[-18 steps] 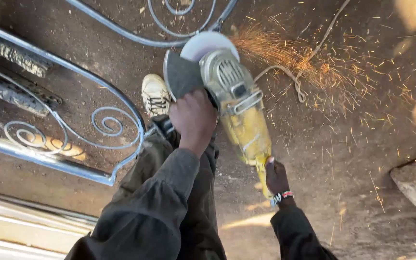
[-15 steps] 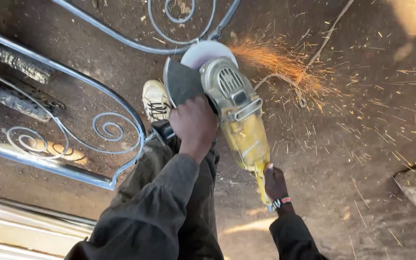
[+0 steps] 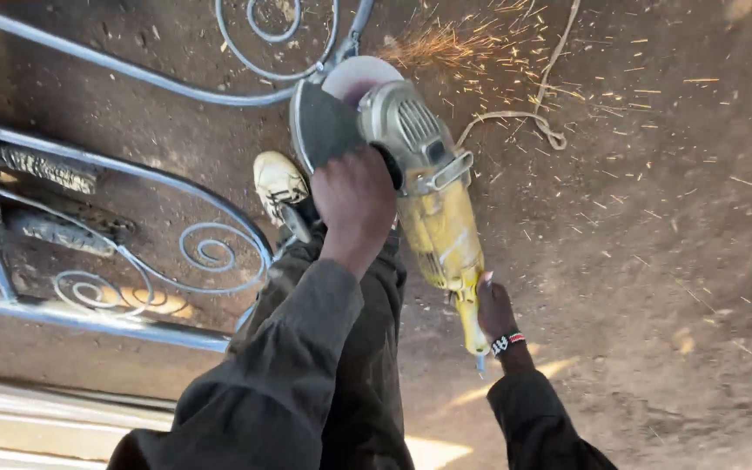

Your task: Using an angle grinder to smooth the welds and surfaces of a decorative metal gate.

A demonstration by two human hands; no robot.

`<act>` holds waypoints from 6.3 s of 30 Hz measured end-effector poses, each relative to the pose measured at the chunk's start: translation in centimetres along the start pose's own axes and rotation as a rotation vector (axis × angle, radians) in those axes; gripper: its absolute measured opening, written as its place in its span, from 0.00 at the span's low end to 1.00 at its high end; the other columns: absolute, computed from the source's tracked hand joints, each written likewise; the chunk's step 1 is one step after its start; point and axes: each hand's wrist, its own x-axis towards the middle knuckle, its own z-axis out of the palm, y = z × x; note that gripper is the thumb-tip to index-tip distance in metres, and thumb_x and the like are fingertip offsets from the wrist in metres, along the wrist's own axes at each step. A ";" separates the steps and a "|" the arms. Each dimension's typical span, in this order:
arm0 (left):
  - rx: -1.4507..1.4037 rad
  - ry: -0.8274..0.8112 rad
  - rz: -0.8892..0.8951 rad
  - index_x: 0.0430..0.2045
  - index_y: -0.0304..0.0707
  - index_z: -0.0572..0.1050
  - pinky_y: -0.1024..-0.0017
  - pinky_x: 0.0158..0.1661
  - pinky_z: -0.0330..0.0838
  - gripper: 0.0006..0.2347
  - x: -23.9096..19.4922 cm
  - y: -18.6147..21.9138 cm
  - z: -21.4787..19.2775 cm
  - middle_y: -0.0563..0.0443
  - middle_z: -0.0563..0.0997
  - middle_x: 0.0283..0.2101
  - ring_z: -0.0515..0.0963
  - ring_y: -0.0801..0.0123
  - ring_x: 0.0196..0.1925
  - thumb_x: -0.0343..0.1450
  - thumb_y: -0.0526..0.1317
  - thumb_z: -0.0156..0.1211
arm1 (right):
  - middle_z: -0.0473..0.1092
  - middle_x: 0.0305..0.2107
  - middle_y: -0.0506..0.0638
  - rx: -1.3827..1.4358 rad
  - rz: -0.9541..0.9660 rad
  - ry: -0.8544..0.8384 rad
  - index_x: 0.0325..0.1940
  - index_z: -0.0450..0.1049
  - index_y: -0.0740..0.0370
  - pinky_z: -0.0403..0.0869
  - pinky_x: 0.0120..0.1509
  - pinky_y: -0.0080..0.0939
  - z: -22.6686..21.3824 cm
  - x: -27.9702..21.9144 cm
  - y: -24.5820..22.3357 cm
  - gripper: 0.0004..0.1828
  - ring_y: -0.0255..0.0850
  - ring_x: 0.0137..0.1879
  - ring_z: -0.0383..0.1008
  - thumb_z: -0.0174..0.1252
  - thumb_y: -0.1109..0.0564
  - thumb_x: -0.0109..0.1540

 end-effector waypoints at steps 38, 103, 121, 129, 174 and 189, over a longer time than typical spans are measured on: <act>-1.254 -1.450 -0.248 0.11 0.27 0.78 0.64 0.33 0.81 0.08 11.8 2.6 1.8 0.37 0.79 0.18 0.83 0.57 0.21 0.62 0.33 0.64 | 0.75 0.28 0.71 0.594 0.049 -0.390 0.48 0.74 0.69 0.78 0.29 0.60 -6.6 1.5 -13.4 0.48 0.63 0.32 0.79 0.34 0.20 0.67; -1.564 -1.145 -0.271 0.40 0.27 0.70 0.58 0.18 0.82 0.18 -3.1 -5.8 -2.4 0.38 0.72 0.26 0.79 0.55 0.17 0.55 0.28 0.61 | 0.75 0.22 0.61 0.110 0.019 -0.248 0.28 0.71 0.64 0.77 0.35 0.57 -16.9 13.0 3.0 0.30 0.57 0.29 0.78 0.53 0.37 0.71; -0.521 -0.724 -0.616 0.44 0.48 0.84 0.46 0.46 0.80 0.17 -0.6 -9.9 -6.0 0.38 0.85 0.41 0.85 0.40 0.46 0.63 0.44 0.57 | 0.60 0.11 0.53 -0.328 -0.360 -0.079 0.21 0.73 0.59 0.64 0.34 0.45 -7.8 -7.3 -26.4 0.31 0.42 0.22 0.62 0.45 0.42 0.74; -0.714 -0.726 -0.625 0.42 0.41 0.84 0.44 0.44 0.79 0.17 -3.6 -6.6 -4.4 0.33 0.85 0.40 0.84 0.34 0.47 0.65 0.42 0.52 | 0.69 0.18 0.60 -0.587 -0.330 -0.017 0.27 0.76 0.62 0.69 0.43 0.59 -12.7 -10.3 -31.4 0.32 0.49 0.32 0.68 0.43 0.38 0.74; -0.917 -0.908 -0.529 0.40 0.45 0.75 0.75 0.25 0.75 0.05 -1.7 -9.4 -8.0 0.57 0.76 0.29 0.76 0.70 0.28 0.74 0.37 0.53 | 0.74 0.21 0.57 -1.011 -0.220 0.207 0.38 0.84 0.59 0.60 0.34 0.44 -12.1 -17.6 -40.5 0.41 0.46 0.31 0.72 0.34 0.28 0.65; -0.793 -0.590 -0.434 0.33 0.45 0.83 0.54 0.37 0.79 0.10 0.2 -8.0 -6.3 0.44 0.83 0.31 0.86 0.48 0.37 0.63 0.40 0.57 | 0.75 0.29 0.68 -0.787 -0.283 0.195 0.36 0.80 0.63 0.72 0.53 0.64 -14.9 -12.0 -30.4 0.34 0.64 0.47 0.77 0.39 0.36 0.75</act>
